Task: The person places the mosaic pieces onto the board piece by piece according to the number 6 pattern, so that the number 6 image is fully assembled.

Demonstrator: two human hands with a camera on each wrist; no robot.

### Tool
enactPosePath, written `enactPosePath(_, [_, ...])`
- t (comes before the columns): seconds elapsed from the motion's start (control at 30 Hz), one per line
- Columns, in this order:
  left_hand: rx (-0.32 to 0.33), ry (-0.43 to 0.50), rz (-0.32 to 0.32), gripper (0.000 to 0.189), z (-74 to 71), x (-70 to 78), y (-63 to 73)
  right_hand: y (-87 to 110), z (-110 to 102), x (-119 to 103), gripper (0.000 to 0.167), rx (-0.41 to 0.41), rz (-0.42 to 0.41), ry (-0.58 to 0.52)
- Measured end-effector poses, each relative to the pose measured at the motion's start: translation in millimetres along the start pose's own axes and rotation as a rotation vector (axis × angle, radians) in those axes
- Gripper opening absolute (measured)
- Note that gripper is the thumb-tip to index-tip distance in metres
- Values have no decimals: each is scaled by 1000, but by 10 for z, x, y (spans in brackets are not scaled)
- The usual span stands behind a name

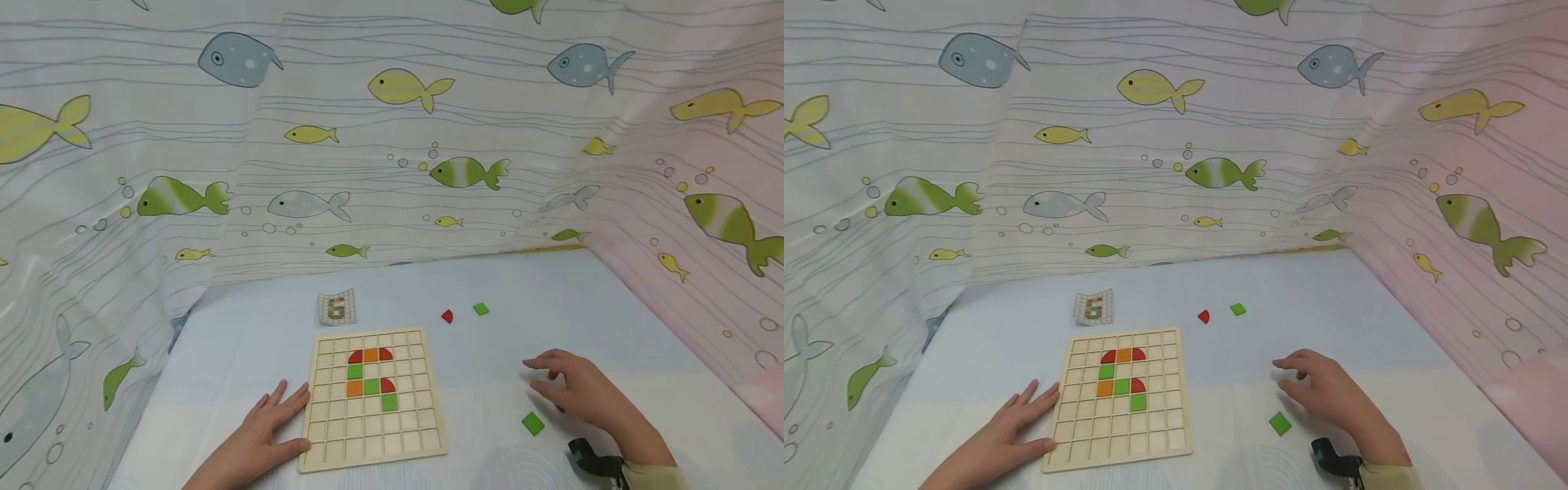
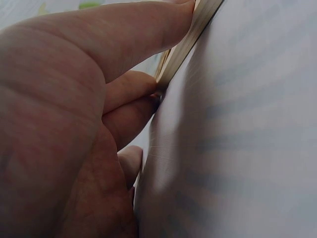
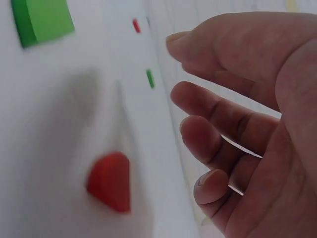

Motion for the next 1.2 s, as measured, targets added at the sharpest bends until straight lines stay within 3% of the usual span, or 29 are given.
enactPosePath(0.17, [-4, 3, -11, 84, 5, -17, -13, 128, -144, 130, 32, -45, 67, -7])
enactPosePath(0.3, [-1, 8, -12, 84, 12, -24, -12, 242, -215, 231, 30, -98, 85, -85])
enactPosePath(0.43, [23, 21, 6, 82, 15, -33, 8, 309, -206, 314, 33, -157, 51, -196])
enactPosePath(0.53, [49, 21, 38, 80, 17, -32, 25, 313, -157, 345, 34, -181, -1, -220])
enactPosePath(0.7, [31, 33, 22, 81, 12, -13, 24, 222, -19, 305, 26, -141, -22, -143])
enactPosePath(0.87, [14, 40, 7, 82, -3, -7, 20, 59, 159, 180, 21, -80, 118, -31])
enactPosePath(1.03, [24, 22, 17, 82, -9, -10, 6, -11, 219, 89, 33, -50, 228, 9])
enactPosePath(1.2, [18, 25, 9, 82, 15, -32, 4, 1, 210, 90, 35, -75, 79, -17])
Point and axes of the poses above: each hand's wrist, its own y-axis away from the middle knuckle, its own z-axis out of the palm, x = y × z, the point moved 2 cm from there along -y, towards the middle knuckle, and after that the axes turned 11 degrees about -z, right-handed, at the moved point
